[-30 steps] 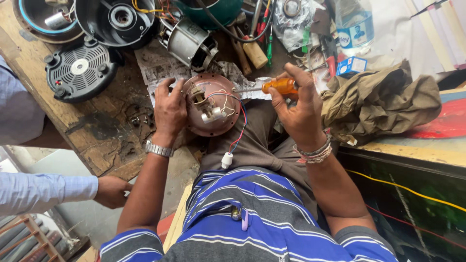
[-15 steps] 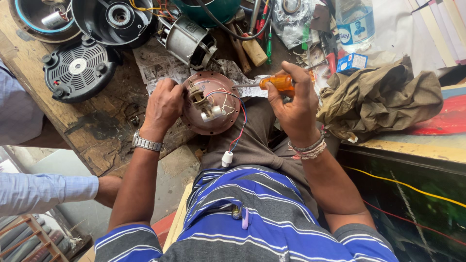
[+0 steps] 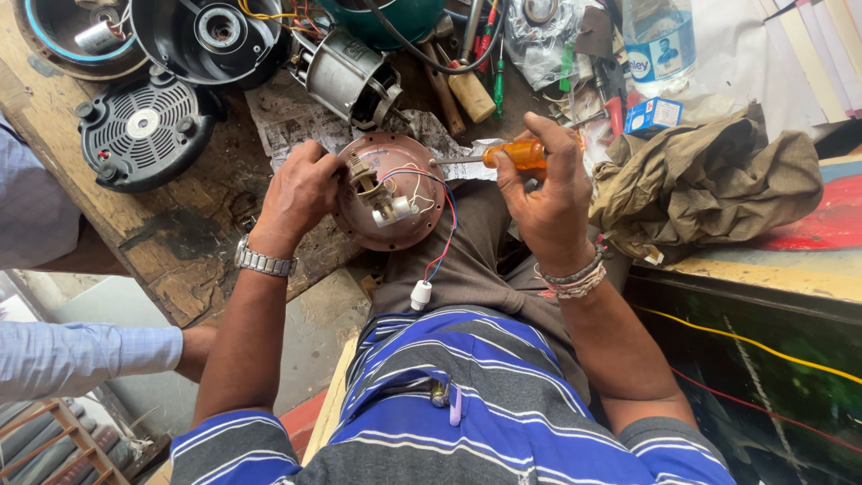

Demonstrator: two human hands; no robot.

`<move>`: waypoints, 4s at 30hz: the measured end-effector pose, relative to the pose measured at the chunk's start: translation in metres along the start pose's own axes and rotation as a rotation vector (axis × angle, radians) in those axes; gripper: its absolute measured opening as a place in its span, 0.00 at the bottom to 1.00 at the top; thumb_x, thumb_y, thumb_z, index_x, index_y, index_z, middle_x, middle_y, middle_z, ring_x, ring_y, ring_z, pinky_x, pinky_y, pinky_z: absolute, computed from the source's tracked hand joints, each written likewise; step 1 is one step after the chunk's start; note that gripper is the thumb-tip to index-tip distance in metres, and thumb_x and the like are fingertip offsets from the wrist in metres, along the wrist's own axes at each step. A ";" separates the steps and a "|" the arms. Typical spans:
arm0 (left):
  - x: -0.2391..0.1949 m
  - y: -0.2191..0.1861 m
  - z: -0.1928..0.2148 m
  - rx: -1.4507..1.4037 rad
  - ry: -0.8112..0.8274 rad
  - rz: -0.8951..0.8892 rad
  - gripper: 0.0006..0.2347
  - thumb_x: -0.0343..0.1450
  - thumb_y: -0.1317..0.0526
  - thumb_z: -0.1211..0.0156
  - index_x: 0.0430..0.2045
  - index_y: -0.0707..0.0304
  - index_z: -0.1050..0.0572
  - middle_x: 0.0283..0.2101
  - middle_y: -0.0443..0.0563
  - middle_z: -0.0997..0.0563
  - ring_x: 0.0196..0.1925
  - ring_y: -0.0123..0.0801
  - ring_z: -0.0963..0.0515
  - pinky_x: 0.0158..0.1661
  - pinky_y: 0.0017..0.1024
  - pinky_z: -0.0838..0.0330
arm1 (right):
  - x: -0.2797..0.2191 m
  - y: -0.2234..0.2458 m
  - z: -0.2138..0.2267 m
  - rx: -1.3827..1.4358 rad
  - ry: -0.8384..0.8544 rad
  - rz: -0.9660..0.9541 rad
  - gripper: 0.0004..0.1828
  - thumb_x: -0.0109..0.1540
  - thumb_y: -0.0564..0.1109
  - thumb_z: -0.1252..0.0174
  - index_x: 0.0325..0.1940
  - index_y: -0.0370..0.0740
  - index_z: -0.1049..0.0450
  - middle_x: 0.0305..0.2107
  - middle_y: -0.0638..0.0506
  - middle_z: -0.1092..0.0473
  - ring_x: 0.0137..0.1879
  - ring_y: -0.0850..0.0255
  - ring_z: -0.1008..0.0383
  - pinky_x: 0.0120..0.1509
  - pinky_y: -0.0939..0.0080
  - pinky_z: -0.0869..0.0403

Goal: The person disassembles a ceiling fan motor, using a screwdriver to remove screws and a hammer to tap components. They separate the stator from the housing, inspect the copper windings, and then reassemble the parts.

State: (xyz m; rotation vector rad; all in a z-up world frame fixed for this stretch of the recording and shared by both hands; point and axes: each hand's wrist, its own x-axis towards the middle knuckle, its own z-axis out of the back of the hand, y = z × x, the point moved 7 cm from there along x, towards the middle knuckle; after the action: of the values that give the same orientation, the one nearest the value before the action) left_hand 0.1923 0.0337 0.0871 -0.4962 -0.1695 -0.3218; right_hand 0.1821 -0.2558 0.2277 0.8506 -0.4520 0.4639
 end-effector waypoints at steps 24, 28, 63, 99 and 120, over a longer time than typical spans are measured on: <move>0.022 0.030 -0.020 -0.049 0.196 0.551 0.09 0.67 0.59 0.34 0.32 0.67 0.19 0.35 0.67 0.17 0.39 0.57 0.17 0.44 0.48 0.25 | 0.067 0.059 -0.021 -0.461 0.374 0.237 0.13 0.64 0.48 0.34 0.44 0.40 0.28 0.31 0.46 0.27 0.30 0.51 0.25 0.32 0.53 0.27; 0.021 0.035 -0.023 -0.073 0.206 0.590 0.10 0.67 0.58 0.34 0.32 0.67 0.19 0.35 0.66 0.16 0.39 0.55 0.17 0.45 0.47 0.25 | 0.068 0.062 -0.018 -0.417 0.373 0.284 0.12 0.64 0.48 0.34 0.43 0.42 0.29 0.32 0.46 0.28 0.33 0.51 0.25 0.35 0.53 0.27; -0.082 -0.027 -0.046 -0.122 -0.244 0.016 0.58 0.57 0.36 0.25 0.74 0.67 0.58 0.76 0.74 0.51 0.78 0.64 0.48 0.73 0.53 0.51 | 0.064 0.031 -0.024 0.094 0.391 0.186 0.14 0.71 0.36 0.39 0.61 0.40 0.31 0.46 0.42 0.30 0.48 0.48 0.24 0.51 0.53 0.24; -0.083 -0.017 -0.068 -0.030 -0.121 0.115 0.61 0.54 0.29 0.29 0.72 0.72 0.55 0.75 0.77 0.51 0.77 0.61 0.47 0.70 0.51 0.52 | 0.049 -0.042 -0.086 1.252 -0.187 -0.251 0.13 0.68 0.50 0.40 0.39 0.37 0.23 0.23 0.55 0.30 0.25 0.75 0.35 0.27 0.72 0.36; -0.094 -0.026 -0.021 -0.121 -0.591 0.149 0.36 0.65 0.48 0.24 0.65 0.55 0.38 0.67 0.56 0.32 0.68 0.47 0.31 0.64 0.40 0.37 | 0.103 0.035 -0.030 -0.308 0.581 0.300 0.15 0.61 0.43 0.33 0.50 0.37 0.27 0.39 0.39 0.33 0.42 0.42 0.26 0.46 0.47 0.26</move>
State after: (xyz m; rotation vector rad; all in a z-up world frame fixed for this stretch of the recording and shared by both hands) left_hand 0.0972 0.0265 0.0577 -0.7111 -0.6864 -0.0309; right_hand 0.2516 -0.1911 0.2879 0.3216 -0.1034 0.8622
